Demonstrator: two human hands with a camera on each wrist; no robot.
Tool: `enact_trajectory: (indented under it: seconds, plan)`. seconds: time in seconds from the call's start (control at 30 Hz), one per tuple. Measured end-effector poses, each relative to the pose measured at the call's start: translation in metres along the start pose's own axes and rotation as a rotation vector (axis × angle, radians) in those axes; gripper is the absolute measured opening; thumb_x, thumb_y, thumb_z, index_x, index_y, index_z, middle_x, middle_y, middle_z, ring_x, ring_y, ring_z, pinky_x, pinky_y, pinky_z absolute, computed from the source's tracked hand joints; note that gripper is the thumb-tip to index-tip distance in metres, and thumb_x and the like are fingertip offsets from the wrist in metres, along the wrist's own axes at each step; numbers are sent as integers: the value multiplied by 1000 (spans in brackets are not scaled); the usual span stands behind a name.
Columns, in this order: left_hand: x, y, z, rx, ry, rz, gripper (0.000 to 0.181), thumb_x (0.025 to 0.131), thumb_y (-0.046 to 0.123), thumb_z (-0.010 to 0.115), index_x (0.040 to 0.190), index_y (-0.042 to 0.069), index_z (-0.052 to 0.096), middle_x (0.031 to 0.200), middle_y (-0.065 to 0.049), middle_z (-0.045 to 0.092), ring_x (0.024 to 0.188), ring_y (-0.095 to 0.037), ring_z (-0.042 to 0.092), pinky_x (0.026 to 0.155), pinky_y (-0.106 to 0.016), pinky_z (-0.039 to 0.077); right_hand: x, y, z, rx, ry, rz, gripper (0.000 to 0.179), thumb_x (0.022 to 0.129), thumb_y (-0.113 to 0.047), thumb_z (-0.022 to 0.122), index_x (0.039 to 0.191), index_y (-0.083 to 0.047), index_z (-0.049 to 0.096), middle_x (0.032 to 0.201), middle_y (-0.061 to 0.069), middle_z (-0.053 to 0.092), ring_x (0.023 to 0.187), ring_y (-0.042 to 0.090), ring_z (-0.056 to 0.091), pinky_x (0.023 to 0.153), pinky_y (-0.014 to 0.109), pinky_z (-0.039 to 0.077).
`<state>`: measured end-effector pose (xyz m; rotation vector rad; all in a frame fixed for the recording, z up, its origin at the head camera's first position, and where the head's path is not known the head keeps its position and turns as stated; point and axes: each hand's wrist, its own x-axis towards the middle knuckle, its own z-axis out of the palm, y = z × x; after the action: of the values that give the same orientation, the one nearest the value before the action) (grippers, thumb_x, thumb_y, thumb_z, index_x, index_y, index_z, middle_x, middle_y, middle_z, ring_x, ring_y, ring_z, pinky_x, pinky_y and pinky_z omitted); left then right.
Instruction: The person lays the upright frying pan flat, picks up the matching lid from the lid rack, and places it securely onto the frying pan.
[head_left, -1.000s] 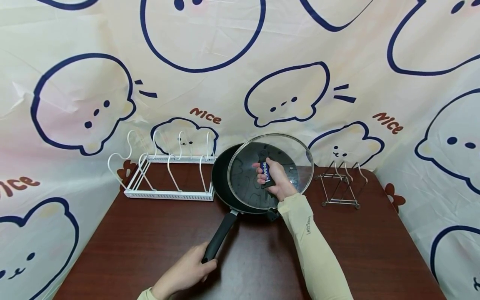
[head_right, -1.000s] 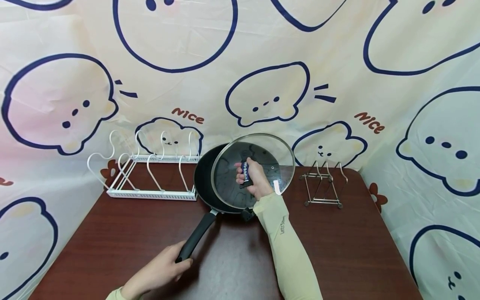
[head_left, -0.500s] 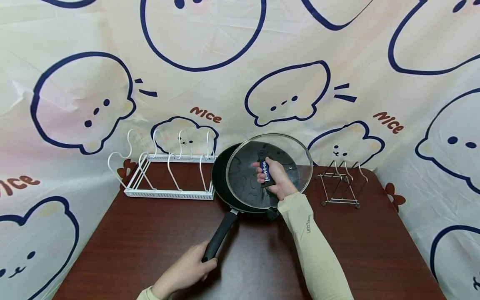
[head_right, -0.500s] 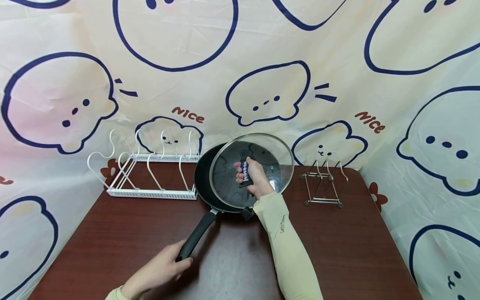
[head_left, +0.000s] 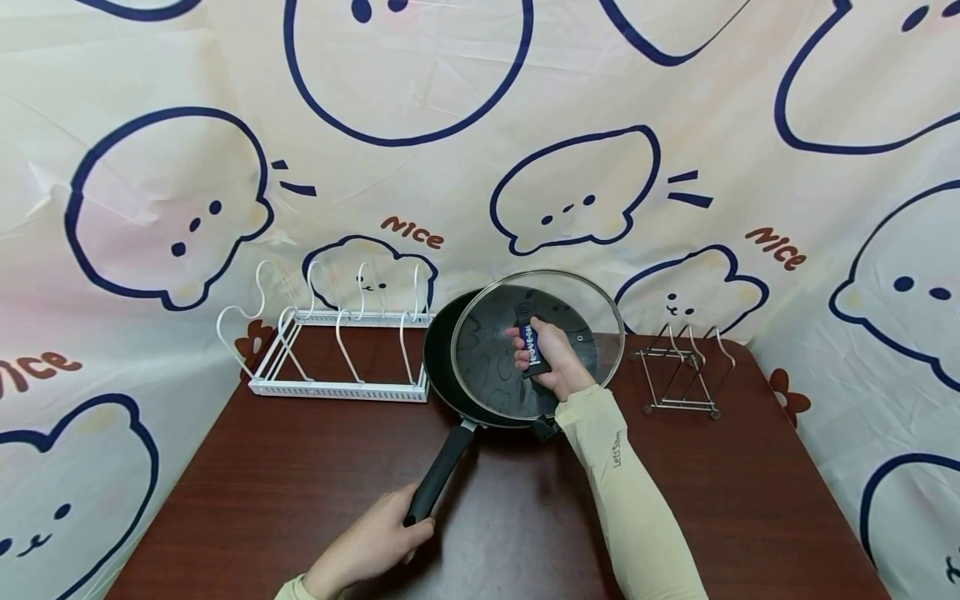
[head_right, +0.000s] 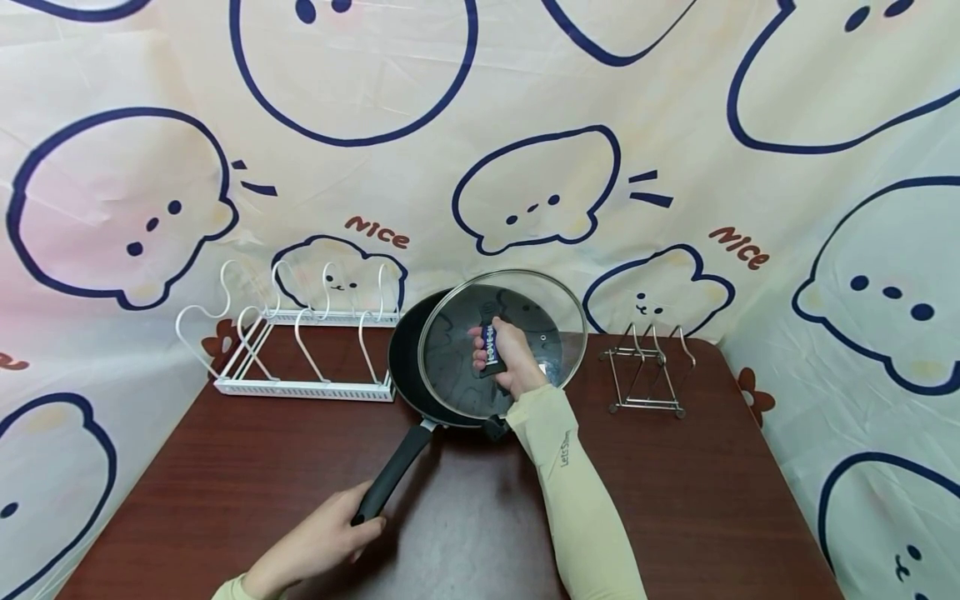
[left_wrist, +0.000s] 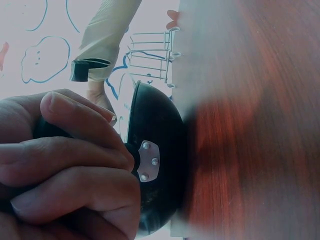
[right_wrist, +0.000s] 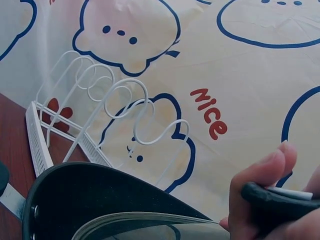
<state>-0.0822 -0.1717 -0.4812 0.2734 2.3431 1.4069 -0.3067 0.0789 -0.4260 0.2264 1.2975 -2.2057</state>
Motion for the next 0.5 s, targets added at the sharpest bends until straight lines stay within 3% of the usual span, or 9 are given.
enact_trajectory:
  seconds: [0.5]
  plan:
    - [0,0,-1,7,7,10,9,95,12,62,98,5,57,55,7,54,45,-5,52,46,-21,42,1,0,-2,-20,-35,3,49,115,-37,23,120,-1,55,72,-3,48,48,6,39,46,17,40]
